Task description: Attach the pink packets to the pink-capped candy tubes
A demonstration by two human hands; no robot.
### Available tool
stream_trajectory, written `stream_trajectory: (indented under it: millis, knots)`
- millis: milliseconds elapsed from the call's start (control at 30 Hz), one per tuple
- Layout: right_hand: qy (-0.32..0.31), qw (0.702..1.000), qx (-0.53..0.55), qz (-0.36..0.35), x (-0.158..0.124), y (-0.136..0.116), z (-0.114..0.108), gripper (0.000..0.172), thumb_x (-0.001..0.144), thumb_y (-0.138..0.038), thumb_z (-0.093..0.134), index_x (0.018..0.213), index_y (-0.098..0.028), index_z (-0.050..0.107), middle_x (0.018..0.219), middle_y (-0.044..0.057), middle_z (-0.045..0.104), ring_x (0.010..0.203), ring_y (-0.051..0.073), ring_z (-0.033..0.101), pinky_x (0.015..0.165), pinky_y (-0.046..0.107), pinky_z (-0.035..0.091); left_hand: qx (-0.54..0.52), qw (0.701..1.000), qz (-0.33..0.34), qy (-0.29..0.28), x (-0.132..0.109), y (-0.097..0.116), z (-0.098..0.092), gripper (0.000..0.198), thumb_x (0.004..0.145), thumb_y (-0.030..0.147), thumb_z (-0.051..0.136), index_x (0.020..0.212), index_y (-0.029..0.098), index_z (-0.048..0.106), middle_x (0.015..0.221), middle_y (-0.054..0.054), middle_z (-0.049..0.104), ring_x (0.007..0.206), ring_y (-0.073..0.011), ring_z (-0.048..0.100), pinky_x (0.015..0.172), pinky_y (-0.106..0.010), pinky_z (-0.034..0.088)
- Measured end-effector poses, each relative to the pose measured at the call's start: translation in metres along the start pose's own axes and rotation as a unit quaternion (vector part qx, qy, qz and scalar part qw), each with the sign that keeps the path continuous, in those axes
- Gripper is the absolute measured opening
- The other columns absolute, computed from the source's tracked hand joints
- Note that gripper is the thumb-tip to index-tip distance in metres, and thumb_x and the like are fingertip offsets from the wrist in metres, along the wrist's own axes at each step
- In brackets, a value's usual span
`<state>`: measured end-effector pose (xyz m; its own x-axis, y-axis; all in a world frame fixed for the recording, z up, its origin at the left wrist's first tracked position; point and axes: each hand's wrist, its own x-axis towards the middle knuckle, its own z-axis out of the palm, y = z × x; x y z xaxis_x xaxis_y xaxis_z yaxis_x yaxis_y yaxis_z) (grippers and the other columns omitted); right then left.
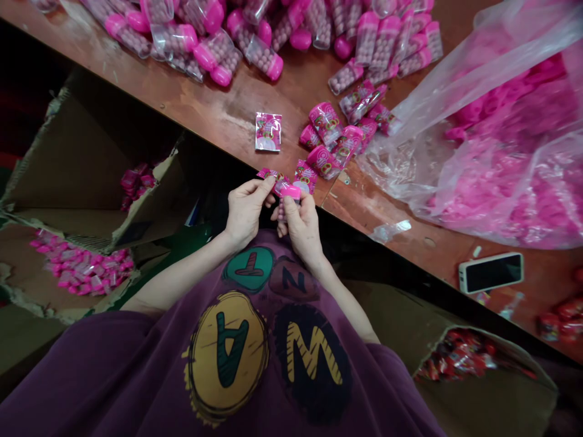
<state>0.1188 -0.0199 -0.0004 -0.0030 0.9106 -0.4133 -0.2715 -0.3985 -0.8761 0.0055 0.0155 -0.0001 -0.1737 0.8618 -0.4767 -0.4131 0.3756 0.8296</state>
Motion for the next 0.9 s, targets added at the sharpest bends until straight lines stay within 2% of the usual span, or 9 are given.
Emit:
stream_trajectory:
  millis: [100, 233, 333, 433, 533, 700, 800, 900]
  knots:
    - [-0.028, 0.999, 0.025, 0.016, -0.002, -0.002, 0.0, 0.065, 0.088, -0.067, 0.073, 0.134, -0.033, 0.042, 0.068, -0.012, 0.061, 0.038, 0.006, 0.04, 0.037, 0.023, 0.034, -0.008, 1.0, 0.001, -0.017, 0.001, -0.003, -0.002, 0.032, 0.084, 0.039, 0.087, 0.068, 0.016, 0.072, 0.061, 0.001, 0.063, 0.056, -0.0072, 0.054, 0.057, -0.022, 0.043]
    - [-0.074, 0.996, 0.024, 0.03, -0.001, -0.001, -0.002, 0.07, 0.093, -0.069, 0.067, 0.146, -0.033, 0.038, 0.072, -0.01, 0.059, 0.04, 0.006, 0.035, 0.037, 0.024, 0.033, -0.04, 0.997, -0.034, -0.063, 0.0, -0.001, -0.004, 0.035, 0.079, 0.045, 0.09, 0.072, 0.016, 0.072, 0.064, 0.001, 0.064, 0.056, -0.0078, 0.056, 0.054, -0.022, 0.044]
    - [-0.06, 0.998, -0.029, -0.016, 0.002, 0.007, -0.006, 0.072, 0.096, -0.067, 0.064, 0.151, -0.031, 0.033, 0.071, -0.008, 0.058, 0.044, 0.008, 0.041, 0.041, 0.024, 0.035, -0.076, 0.99, -0.058, -0.103, -0.001, 0.004, -0.004, 0.032, 0.073, 0.04, 0.095, 0.079, 0.016, 0.073, 0.069, 0.002, 0.067, 0.056, -0.0076, 0.057, 0.053, -0.021, 0.045]
    - [-0.032, 0.99, -0.107, -0.086, 0.004, 0.015, -0.012, 0.071, 0.099, -0.063, 0.063, 0.153, -0.03, 0.033, 0.074, -0.005, 0.059, 0.058, 0.013, 0.056, 0.054, 0.028, 0.048, -0.086, 0.983, -0.077, -0.14, -0.003, 0.008, -0.003, 0.034, 0.071, 0.03, 0.096, 0.094, 0.016, 0.076, 0.08, 0.0, 0.073, 0.06, -0.0086, 0.061, 0.056, -0.022, 0.049]
    - [-0.027, 0.981, -0.156, -0.114, 0.005, 0.015, -0.016, 0.071, 0.1, -0.061, 0.063, 0.156, -0.029, 0.033, 0.074, -0.005, 0.057, 0.064, 0.014, 0.059, 0.063, 0.031, 0.052, -0.098, 0.973, -0.114, -0.178, -0.002, 0.01, -0.004, 0.037, 0.072, 0.027, 0.094, 0.103, 0.016, 0.075, 0.085, -0.002, 0.076, 0.064, -0.0114, 0.066, 0.061, -0.024, 0.053]
    - [-0.111, 0.989, -0.082, -0.047, 0.006, 0.009, -0.018, 0.073, 0.1, -0.068, 0.056, 0.158, -0.031, 0.03, 0.071, -0.007, 0.05, 0.055, 0.013, 0.052, 0.052, 0.029, 0.044, -0.066, 0.952, -0.193, -0.227, 0.003, 0.012, -0.008, 0.032, 0.076, 0.037, 0.092, 0.082, 0.012, 0.074, 0.07, -0.003, 0.07, 0.057, -0.0137, 0.063, 0.057, -0.028, 0.052]
    - [-0.093, 0.987, -0.109, -0.069, 0.008, 0.012, -0.02, 0.07, 0.101, -0.065, 0.057, 0.157, -0.031, 0.031, 0.07, -0.006, 0.051, 0.056, 0.014, 0.052, 0.056, 0.03, 0.046, -0.057, 0.953, -0.187, -0.23, 0.002, 0.012, -0.009, 0.03, 0.077, 0.036, 0.091, 0.077, 0.011, 0.075, 0.068, -0.004, 0.07, 0.059, -0.013, 0.063, 0.059, -0.027, 0.05]
    - [-0.06, 0.977, -0.168, -0.114, 0.009, 0.015, -0.025, 0.074, 0.1, -0.06, 0.064, 0.159, -0.032, 0.029, 0.075, -0.004, 0.055, 0.065, 0.016, 0.056, 0.066, 0.033, 0.051, -0.059, 0.959, -0.174, -0.215, 0.001, 0.012, -0.008, 0.026, 0.078, 0.034, 0.09, 0.077, 0.011, 0.077, 0.073, -0.005, 0.072, 0.065, -0.0127, 0.065, 0.069, -0.027, 0.052]
